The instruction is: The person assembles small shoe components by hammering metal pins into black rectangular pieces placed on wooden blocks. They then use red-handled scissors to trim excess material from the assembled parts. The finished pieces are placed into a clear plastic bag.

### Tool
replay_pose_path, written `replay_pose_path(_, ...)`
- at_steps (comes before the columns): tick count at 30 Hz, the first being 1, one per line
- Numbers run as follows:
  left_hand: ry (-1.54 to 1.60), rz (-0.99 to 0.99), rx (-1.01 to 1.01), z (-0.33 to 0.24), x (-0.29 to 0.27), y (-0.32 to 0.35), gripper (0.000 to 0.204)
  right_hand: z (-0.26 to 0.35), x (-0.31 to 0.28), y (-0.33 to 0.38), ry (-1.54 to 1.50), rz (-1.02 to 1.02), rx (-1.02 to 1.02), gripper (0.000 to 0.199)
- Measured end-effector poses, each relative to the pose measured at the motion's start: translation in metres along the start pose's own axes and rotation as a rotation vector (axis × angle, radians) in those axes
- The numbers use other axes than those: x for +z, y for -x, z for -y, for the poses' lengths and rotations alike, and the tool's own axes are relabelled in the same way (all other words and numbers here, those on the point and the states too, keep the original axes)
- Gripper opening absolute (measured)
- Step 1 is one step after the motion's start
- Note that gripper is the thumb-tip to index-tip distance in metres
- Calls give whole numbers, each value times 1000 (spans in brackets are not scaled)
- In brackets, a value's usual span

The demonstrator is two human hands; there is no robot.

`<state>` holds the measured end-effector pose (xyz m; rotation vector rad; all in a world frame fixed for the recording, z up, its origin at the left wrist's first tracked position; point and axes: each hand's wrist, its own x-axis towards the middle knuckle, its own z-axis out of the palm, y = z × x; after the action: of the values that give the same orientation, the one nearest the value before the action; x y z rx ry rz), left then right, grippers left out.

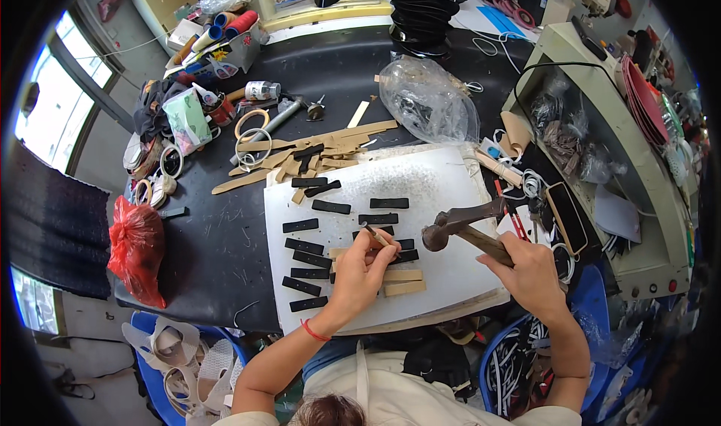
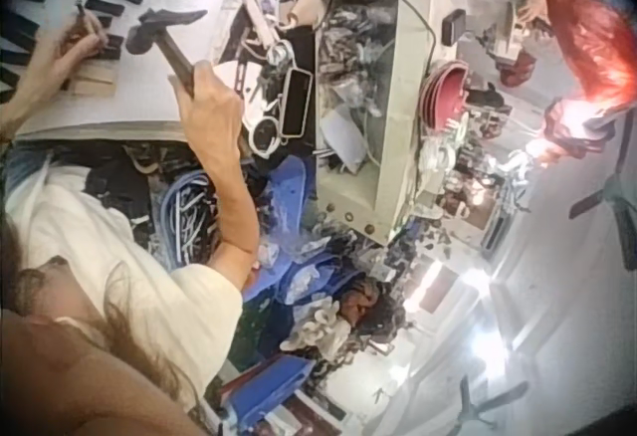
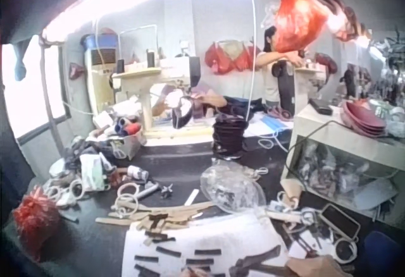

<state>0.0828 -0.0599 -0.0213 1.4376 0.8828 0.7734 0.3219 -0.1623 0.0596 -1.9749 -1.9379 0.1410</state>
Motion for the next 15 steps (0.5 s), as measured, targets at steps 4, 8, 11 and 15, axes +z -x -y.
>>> replay_pose_path(4,7,-30,-12,-2,2,2,12,4,0,-2,-16,29,10,31)
replay_pose_path(8,-188,-5,93,-8,3,2,11,4,-5,-4,-30,-54,-35,29)
replay_pose_path(11,-449,19,241,-6,4,7,14,23,-33,-14,-147,-184,51,27)
replay_pose_path(15,-690,56,371,-8,14,12,15,26,-35,-14,-25,-178,-231,24)
